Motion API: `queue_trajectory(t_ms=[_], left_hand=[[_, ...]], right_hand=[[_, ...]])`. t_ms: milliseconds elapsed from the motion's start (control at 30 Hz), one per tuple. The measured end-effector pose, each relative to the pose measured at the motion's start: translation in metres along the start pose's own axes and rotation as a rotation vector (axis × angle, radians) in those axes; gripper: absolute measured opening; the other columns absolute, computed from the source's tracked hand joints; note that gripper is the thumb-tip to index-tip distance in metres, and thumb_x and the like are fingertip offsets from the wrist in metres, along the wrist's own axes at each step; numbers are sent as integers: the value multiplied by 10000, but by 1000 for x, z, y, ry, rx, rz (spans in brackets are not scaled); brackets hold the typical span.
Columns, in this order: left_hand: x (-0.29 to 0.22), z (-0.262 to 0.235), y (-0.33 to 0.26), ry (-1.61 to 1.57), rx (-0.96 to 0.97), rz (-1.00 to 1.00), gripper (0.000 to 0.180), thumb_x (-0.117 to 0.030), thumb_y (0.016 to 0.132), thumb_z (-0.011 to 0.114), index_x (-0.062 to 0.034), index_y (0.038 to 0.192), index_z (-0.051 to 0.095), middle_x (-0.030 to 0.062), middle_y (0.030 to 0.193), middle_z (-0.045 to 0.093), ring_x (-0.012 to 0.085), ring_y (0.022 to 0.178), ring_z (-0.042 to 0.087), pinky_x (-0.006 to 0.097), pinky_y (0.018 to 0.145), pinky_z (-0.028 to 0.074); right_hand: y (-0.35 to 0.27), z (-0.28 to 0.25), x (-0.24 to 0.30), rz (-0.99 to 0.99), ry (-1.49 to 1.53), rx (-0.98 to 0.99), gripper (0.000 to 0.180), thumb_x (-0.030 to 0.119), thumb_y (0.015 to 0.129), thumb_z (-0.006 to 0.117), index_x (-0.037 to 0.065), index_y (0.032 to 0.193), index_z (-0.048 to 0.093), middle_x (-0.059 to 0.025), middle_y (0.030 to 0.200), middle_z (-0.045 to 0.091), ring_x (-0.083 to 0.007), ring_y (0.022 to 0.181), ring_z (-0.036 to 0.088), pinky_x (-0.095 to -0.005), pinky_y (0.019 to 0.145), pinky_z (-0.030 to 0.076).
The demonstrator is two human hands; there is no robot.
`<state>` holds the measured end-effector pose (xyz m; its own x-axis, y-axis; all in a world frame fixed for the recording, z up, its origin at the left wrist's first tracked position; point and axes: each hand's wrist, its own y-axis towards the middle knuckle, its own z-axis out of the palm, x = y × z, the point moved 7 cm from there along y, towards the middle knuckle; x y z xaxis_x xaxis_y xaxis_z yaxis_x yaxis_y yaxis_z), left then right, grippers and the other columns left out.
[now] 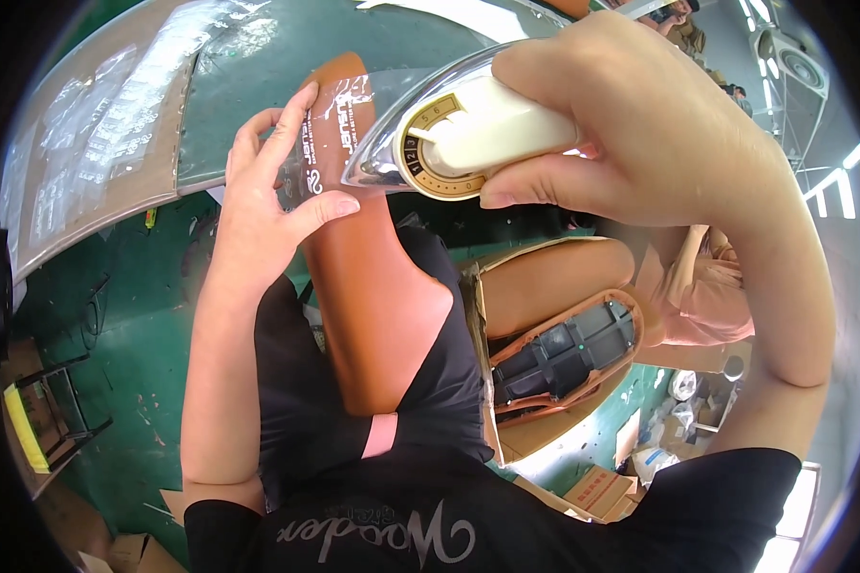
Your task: Applying heat-transfer logos to bicycle seat covers using an iron on a factory production line.
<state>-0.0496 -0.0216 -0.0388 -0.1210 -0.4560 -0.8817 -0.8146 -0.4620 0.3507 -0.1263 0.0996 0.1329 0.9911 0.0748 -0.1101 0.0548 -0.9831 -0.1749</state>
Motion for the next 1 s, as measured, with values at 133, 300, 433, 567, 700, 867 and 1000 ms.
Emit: queue_trajectory(t_ms=[133,300,433,567,700,867,1000], left_hand=[[-1,1,0,-3,-5,6,871,-227,557,842,-210,1341,462,136,1282,393,310,1134,393,407,983,382],[-2,1,0,1,3,0,871,-214,564,837,-208,1346,454,144,1280,400,319,1148,388,410,985,378],[-4,2,1,20,0,23,882,-222,567,835,-205,1355,440,157,1280,404,332,1158,384,421,987,372],[-5,1,2,31,-1,22,885,-237,566,837,-207,1355,438,160,1277,403,338,1157,384,427,990,367],[-1,-1,1,-10,18,-47,887,-238,569,835,-213,1360,433,165,1279,398,337,1166,383,425,1000,357],[1,-2,0,-22,48,-40,929,-230,575,830,-209,1390,385,174,1279,393,333,1185,380,425,1011,348],[5,-3,2,-89,54,-69,1003,-238,575,826,-183,1429,304,181,1288,385,338,1202,380,433,1017,342]], right_hand=[[-5,3,-4,14,-20,85,531,427,643,762,-10,824,521,-169,661,457,-409,632,434,-405,543,363],[-12,7,-6,43,-17,84,542,444,649,753,-13,846,538,-168,664,481,-409,636,453,-410,550,371],[-19,6,-8,56,-41,68,553,448,644,755,-16,864,549,-168,671,496,-409,641,463,-409,559,380],[-24,7,-12,90,-21,56,569,458,633,759,-20,859,547,-170,666,491,-410,644,455,-403,557,383],[-34,5,-22,113,1,98,583,425,612,782,-34,890,555,-163,680,504,-377,636,495,-362,564,399],[-74,-8,-67,359,478,-370,495,366,728,745,-50,952,599,-38,701,566,-103,641,522,-254,568,400],[-107,24,-126,655,677,-621,407,392,809,667,3,917,624,31,629,512,-49,550,449,-212,512,343]])
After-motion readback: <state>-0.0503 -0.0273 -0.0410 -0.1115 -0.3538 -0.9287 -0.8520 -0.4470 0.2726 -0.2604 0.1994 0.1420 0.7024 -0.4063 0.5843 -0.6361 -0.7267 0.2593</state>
